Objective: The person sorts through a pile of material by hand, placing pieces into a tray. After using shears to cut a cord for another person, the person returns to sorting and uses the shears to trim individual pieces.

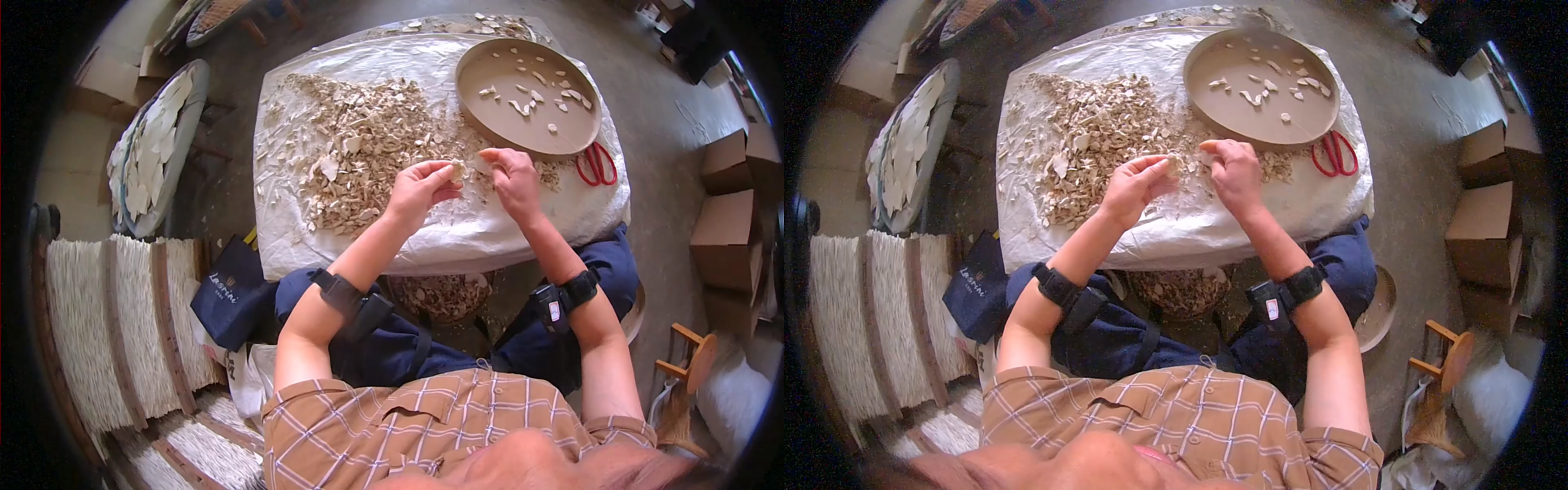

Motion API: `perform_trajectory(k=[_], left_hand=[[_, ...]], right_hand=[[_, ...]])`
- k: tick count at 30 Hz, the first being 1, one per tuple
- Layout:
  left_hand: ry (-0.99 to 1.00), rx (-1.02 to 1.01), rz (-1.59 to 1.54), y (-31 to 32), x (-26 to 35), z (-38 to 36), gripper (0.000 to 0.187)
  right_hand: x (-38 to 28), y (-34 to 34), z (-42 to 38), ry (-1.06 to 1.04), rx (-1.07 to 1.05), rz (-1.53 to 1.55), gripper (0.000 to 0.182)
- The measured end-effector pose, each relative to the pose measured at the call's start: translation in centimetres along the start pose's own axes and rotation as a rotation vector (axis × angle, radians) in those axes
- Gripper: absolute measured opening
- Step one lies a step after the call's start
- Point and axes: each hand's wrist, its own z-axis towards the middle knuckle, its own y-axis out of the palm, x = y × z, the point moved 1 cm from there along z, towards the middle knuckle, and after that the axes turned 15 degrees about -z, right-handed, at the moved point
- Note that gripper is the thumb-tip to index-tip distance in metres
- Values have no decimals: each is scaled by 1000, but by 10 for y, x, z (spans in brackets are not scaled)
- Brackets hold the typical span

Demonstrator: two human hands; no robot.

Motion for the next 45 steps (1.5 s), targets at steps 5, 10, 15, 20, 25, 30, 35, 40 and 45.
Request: perform_trajectory(k=[5,10,15,20,25,30,35,40,45], left_hand=[[61,-93,184,8,-1,-5,19],[205,-100,743,4,33,9,21],[829,352,1677,-69,80,33,18],[645,574,1817,-91,84,32,20],[763,539,1744,-87,96,20,13],[882,463,1675,-95,93,26,15],[881,332,1918,-83,80,29,19],[928,309,1923,-77,81,35,12],[762,356,1961,-77,84,29,6]], right_hand=[[-14,4,-3,177,-178,448,22],[-14,-7,-5,663,-545,1147,19],[-5,-21,-2,819,-514,1420,19],[-10,-30,-2,819,-556,1392,17],[-17,-34,0,774,-546,1395,14],[-22,-33,-2,806,-611,1353,14],[-26,-27,-5,793,-612,1289,14],[-25,-26,-8,780,-603,1275,13],[-26,-27,-8,764,-599,1310,14]])
